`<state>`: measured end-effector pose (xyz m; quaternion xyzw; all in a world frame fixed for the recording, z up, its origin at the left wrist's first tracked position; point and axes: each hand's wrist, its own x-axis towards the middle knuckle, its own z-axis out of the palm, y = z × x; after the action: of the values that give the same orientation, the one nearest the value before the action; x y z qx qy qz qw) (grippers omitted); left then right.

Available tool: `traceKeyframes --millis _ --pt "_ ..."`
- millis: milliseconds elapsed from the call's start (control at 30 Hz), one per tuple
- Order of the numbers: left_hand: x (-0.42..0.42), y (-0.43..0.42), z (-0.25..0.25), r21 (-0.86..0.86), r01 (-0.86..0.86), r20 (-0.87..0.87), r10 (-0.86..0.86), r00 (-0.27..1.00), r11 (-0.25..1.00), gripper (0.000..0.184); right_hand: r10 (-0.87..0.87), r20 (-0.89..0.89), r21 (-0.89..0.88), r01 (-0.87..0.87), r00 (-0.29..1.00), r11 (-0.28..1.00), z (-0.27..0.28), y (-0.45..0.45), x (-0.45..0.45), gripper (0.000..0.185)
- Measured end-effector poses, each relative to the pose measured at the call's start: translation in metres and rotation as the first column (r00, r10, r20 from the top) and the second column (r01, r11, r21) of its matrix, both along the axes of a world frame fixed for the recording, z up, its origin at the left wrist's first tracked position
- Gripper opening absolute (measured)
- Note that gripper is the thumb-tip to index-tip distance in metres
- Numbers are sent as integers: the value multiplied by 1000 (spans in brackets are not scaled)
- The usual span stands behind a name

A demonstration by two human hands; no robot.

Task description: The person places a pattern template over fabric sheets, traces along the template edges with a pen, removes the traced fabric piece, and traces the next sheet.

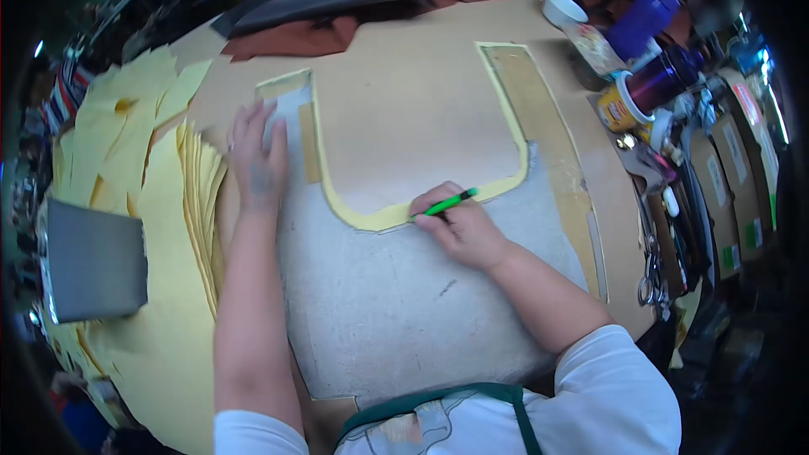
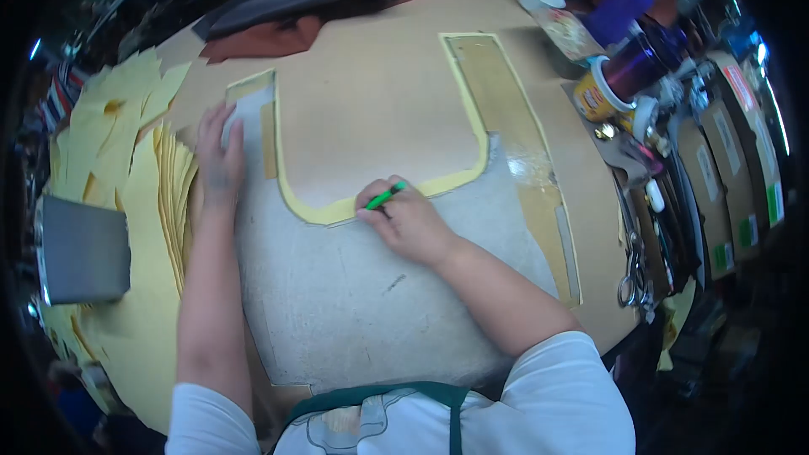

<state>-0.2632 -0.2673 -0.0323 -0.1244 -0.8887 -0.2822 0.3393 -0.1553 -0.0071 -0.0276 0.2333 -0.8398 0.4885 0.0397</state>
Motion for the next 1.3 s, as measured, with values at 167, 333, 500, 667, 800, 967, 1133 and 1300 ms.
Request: traceKeyframes --millis 167,333,500,667,800,967,1133,1300 --pt "161 103 35 53 523 311 -512 801 851 13 3 -102 -20 -5 995 1000 -4 2 -1 8" --pt "210 160 31 -332 509 690 -164 706 794 51 -31 -79 8 32 996 999 -9 -1 -1 11" --pt "210 168 33 -387 475 718 -65 693 790 70 -96 -90 250 116 991 961 -3 14 -4 13" --pt "212 169 33 -369 442 710 -59 702 818 69 -207 -90 150 219 974 964 -4 110 -11 15" --pt "211 167 34 -322 433 728 -72 682 842 71 -191 154 206 158 969 966 20 158 -32 12" --pt "208 163 33 -263 440 739 -114 664 858 73 -124 276 258 50 953 965 20 172 -102 14" --pt "205 162 32 -239 443 754 -123 646 864 73 -120 137 378 60 983 924 21 163 -183 14" --pt "205 159 31 -204 443 755 -148 639 873 70 -291 236 189 250 927 950 14 151 -239 15"
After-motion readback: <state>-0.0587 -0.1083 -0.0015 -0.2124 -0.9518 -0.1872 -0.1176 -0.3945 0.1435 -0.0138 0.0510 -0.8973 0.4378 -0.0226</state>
